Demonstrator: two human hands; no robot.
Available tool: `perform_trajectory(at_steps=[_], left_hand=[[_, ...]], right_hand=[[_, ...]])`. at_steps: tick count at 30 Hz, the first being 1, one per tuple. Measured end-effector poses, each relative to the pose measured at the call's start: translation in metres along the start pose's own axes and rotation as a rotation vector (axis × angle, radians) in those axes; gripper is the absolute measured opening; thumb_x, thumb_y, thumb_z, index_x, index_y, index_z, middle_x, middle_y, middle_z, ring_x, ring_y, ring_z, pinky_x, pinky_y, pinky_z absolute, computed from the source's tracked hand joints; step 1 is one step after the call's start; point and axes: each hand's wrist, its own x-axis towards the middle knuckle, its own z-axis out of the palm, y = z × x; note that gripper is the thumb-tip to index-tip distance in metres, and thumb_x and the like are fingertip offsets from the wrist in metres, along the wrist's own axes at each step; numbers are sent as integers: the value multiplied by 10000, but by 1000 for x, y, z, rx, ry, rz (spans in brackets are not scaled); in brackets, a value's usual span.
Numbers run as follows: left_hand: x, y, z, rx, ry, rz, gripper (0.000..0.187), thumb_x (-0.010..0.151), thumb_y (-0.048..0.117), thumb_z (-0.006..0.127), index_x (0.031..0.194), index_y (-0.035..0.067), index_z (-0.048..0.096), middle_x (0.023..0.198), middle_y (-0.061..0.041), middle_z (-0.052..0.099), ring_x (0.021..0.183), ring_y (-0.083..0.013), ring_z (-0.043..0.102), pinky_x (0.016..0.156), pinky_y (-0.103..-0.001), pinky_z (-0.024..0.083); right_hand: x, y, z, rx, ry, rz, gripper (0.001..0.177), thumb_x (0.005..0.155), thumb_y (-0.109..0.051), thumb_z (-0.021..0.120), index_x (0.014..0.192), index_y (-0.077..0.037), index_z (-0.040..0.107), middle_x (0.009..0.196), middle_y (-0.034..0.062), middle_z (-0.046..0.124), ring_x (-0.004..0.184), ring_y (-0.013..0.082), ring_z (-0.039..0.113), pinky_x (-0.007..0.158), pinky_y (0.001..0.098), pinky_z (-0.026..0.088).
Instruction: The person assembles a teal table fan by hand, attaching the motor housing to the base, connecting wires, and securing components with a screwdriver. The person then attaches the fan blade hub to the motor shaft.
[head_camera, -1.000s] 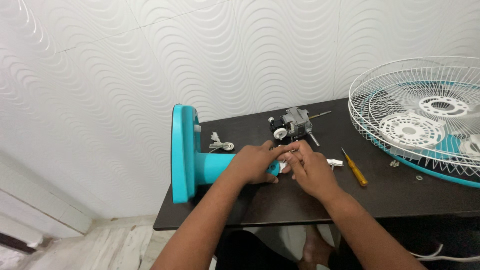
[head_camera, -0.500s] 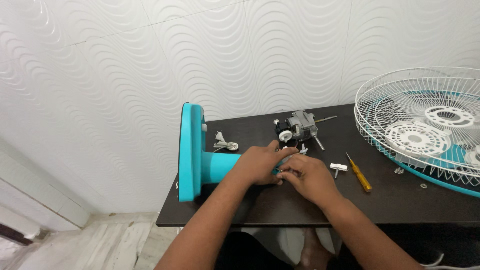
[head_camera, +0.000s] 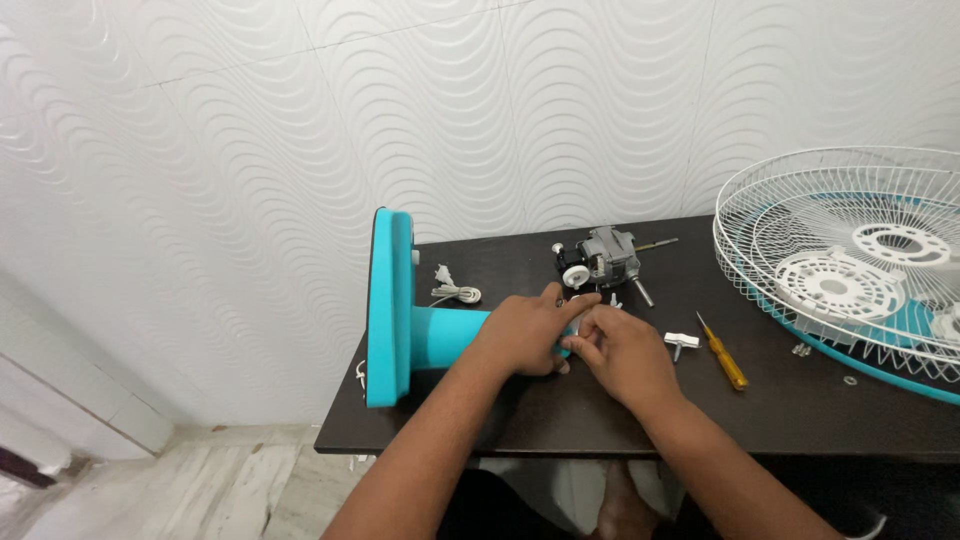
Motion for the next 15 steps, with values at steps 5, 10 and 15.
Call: perform_trajectory(at_steps=[5,10,15], left_hand=[[2,1,1,-53,5,-22,1087,611,286,925,1542,212,369,1243,-181,592,1048,-364,678,860,-470,538],[6,-9,8,-51,-38,-14,1094,598,325,924,1543,183,392,1272,-179,600,1078,-374,664,890,-470,536],[25,-37,12,-134,-180,-13,1120,600,393,906,1558,141,383,1360,-189,593,1199,-383,623,977,-445,514]], right_hand=[[0,5,5,-13,36,-177,195,812,-208,798,884,-71,680,848,79,715,750,290,706,664,405,541],[-6,5,6,7,49,-252,158,823,-211,782,911,-97,717,847,66,689,710,274,695,644,391,540],[-6,-1,-1,-24,-93,-265,249,823,-173,736,1072,-157,740,826,52,661,707,241,690,661,388,547]])
